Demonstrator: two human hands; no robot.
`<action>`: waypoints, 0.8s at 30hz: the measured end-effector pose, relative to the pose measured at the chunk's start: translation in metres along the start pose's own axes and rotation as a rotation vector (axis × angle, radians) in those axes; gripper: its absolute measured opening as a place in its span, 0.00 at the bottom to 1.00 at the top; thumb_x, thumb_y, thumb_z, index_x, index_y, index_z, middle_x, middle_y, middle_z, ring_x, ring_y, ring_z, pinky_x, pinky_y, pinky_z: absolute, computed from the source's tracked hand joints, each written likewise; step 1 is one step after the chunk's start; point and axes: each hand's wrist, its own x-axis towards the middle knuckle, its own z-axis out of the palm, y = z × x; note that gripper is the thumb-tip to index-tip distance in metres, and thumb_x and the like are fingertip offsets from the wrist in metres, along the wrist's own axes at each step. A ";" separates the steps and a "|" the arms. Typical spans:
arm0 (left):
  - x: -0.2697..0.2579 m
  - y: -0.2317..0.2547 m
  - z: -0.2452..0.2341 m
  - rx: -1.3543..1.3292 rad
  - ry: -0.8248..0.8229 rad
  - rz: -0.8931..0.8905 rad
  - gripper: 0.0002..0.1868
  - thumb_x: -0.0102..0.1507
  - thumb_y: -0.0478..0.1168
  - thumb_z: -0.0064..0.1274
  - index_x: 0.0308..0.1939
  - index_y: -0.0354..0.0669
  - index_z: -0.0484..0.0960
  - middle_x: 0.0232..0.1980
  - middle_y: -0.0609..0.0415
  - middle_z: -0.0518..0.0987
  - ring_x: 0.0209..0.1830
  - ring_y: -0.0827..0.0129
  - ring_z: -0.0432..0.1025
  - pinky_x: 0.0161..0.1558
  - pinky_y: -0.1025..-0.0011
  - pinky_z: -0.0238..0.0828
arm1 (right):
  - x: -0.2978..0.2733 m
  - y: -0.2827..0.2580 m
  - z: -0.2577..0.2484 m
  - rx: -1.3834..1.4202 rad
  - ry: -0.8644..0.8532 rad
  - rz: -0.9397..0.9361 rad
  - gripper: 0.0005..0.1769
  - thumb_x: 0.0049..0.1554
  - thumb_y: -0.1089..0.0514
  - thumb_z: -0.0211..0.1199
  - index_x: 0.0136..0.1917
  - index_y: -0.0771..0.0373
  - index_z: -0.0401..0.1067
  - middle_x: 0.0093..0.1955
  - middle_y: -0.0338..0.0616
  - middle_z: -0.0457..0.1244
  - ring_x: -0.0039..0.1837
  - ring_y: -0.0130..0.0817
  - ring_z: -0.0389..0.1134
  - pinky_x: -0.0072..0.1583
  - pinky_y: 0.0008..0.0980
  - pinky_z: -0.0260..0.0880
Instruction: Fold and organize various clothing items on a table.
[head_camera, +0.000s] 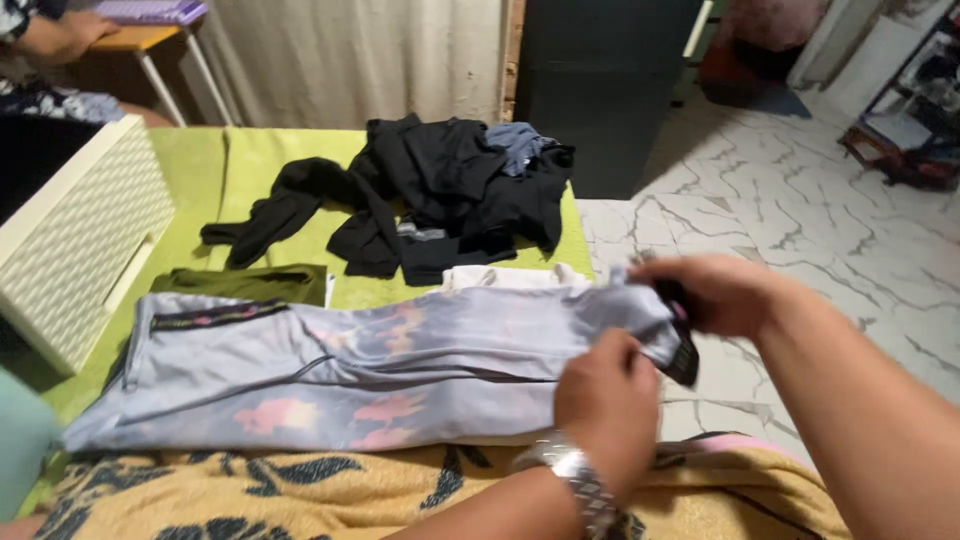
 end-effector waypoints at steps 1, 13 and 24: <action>0.000 -0.007 -0.006 -0.142 0.114 -0.031 0.11 0.64 0.46 0.51 0.44 0.46 0.82 0.43 0.42 0.84 0.43 0.49 0.78 0.45 0.56 0.74 | 0.004 -0.015 0.007 -0.002 0.005 -0.044 0.13 0.54 0.53 0.69 0.50 0.60 0.78 0.41 0.37 0.67 0.38 0.25 0.63 0.41 0.26 0.65; -0.012 -0.187 -0.095 -1.103 0.457 -0.821 0.18 0.67 0.44 0.34 0.41 0.36 0.78 0.33 0.44 0.83 0.26 0.56 0.78 0.26 0.57 0.71 | 0.037 -0.050 0.287 -0.462 -0.225 -0.310 0.23 0.49 0.53 0.75 0.42 0.79 0.75 0.37 0.55 0.68 0.35 0.43 0.73 0.37 0.39 0.77; -0.016 -0.200 -0.098 -1.133 0.242 -0.991 0.21 0.72 0.55 0.39 0.45 0.41 0.76 0.38 0.51 0.81 0.34 0.58 0.79 0.34 0.56 0.73 | 0.054 -0.012 0.241 -0.614 0.155 -0.380 0.26 0.49 0.54 0.73 0.59 0.68 0.77 0.43 0.57 0.72 0.41 0.44 0.73 0.42 0.40 0.73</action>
